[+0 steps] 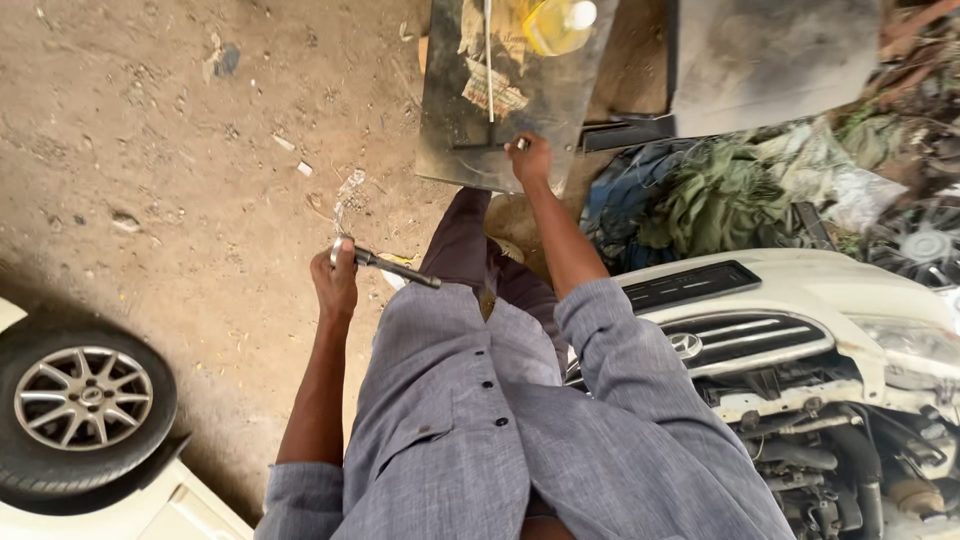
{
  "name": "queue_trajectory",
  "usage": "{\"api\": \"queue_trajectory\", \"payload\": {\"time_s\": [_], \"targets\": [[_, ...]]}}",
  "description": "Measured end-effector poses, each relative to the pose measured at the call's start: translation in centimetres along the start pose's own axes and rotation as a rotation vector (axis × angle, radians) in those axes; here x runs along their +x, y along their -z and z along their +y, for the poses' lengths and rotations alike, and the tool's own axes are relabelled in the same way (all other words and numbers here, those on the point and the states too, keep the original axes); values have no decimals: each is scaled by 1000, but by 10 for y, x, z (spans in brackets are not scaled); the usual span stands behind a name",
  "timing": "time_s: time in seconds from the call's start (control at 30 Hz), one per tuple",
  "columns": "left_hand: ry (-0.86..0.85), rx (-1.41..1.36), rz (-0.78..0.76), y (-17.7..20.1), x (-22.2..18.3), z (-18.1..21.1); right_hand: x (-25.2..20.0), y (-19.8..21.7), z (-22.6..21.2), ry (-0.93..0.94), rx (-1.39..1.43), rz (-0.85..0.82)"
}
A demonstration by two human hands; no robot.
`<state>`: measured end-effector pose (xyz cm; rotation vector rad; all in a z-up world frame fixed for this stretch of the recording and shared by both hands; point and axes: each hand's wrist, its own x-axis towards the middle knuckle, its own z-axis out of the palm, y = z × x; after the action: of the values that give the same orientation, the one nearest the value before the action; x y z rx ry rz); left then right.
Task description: The person uses a ratchet with an extension and a socket to loosen and tighten various bolts on the engine and frame of a white car, moving from the top of the engine block to the front radiator support and the shock tower.
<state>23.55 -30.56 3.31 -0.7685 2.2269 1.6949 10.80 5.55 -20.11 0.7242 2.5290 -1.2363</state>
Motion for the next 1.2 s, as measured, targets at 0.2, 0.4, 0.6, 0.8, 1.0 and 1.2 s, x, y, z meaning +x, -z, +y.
{"api": "queue_trajectory", "payload": {"time_s": [0.2,0.4,0.6,0.8,1.0,1.2], "targets": [[-13,169,-66,10,-10,-8,9,-40,26,-125,248,56],[-64,136,-180,-11,14,20,-59,39,56,40,-264,-138],[-156,105,-356,-74,54,61,-175,160,64,-592,5,-273],[-40,-134,-609,-175,65,117,-258,231,53,-546,857,122],[-252,-1,-957,-269,22,168,-319,269,-29,-66,1371,586],[-85,-78,-1271,-321,-52,217,-366,293,-91,275,1325,940]]}}
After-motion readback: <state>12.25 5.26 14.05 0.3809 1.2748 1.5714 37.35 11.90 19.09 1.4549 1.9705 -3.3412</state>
